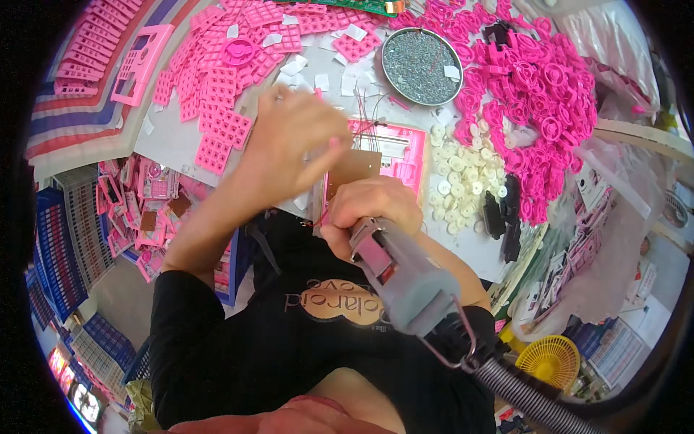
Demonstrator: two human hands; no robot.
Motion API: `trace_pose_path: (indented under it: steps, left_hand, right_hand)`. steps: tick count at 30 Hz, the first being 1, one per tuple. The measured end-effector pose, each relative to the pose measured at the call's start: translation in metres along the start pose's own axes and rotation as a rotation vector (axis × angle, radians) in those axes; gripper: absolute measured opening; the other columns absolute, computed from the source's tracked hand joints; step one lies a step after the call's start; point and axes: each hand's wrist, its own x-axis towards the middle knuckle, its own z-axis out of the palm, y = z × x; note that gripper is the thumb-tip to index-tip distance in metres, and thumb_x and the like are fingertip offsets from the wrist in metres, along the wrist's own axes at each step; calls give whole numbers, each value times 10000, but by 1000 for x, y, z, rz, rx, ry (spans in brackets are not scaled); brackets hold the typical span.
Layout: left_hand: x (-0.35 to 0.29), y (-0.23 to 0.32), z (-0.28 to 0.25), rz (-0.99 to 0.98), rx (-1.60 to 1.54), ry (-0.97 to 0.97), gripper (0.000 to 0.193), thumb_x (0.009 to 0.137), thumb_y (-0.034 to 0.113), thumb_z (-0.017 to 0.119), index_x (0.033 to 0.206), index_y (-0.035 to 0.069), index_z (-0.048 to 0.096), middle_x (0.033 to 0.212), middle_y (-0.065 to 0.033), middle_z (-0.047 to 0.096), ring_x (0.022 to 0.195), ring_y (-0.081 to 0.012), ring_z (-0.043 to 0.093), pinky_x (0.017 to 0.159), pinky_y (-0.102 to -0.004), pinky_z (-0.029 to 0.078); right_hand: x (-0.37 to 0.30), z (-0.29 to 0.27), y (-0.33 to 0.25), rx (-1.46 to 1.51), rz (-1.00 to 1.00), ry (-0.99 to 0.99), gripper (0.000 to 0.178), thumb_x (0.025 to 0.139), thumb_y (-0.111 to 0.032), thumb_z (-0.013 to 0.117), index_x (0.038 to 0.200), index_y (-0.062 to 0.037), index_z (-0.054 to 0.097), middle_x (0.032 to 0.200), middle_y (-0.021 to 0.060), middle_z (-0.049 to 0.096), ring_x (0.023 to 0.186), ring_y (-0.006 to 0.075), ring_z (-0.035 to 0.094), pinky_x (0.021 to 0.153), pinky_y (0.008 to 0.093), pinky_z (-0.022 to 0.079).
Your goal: Assembling the internal components and housing of a pink toy calculator.
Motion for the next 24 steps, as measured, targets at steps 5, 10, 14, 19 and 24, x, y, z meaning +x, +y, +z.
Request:
trace_pose_path:
  steps: [5,10,14,19,24]
  left_hand:
    - [-63,26,15,-102,-127,-106,175,773,133,782,920,145,687,875,31,670,855,-182,616,933,-468,315]
    - [-72,42,25,-150,-188,26,253,695,99,829,892,154,681,847,47,668,784,-155,617,921,-452,313]
    - [-75,40,28,-155,-156,68,235,699,113,833,865,155,671,823,46,646,783,-159,607,919,-454,313]
    - [-72,38,27,-174,-52,92,221,734,226,841,843,159,662,802,28,594,836,-181,590,898,-478,320]
    - [-78,66,20,-233,-49,-128,193,761,294,797,836,166,673,770,9,544,842,-187,569,856,-455,339]
  right_hand:
    - [13,-8,-25,79,133,-14,265,912,-81,707,1054,-99,483,599,37,530,489,189,534,471,322,459]
    - [28,-5,-38,184,152,-21,314,956,-225,718,1087,-136,446,558,-6,496,446,134,483,422,292,408]
    - [25,0,-35,188,171,11,311,962,-233,711,1079,-135,440,552,-3,487,442,135,475,413,287,390]
    - [28,3,-28,136,195,56,302,976,-224,684,1085,-142,415,577,4,464,458,136,447,447,298,395]
    - [31,-8,4,-84,210,104,267,976,-131,637,1098,-140,400,635,19,460,502,129,446,533,330,435]
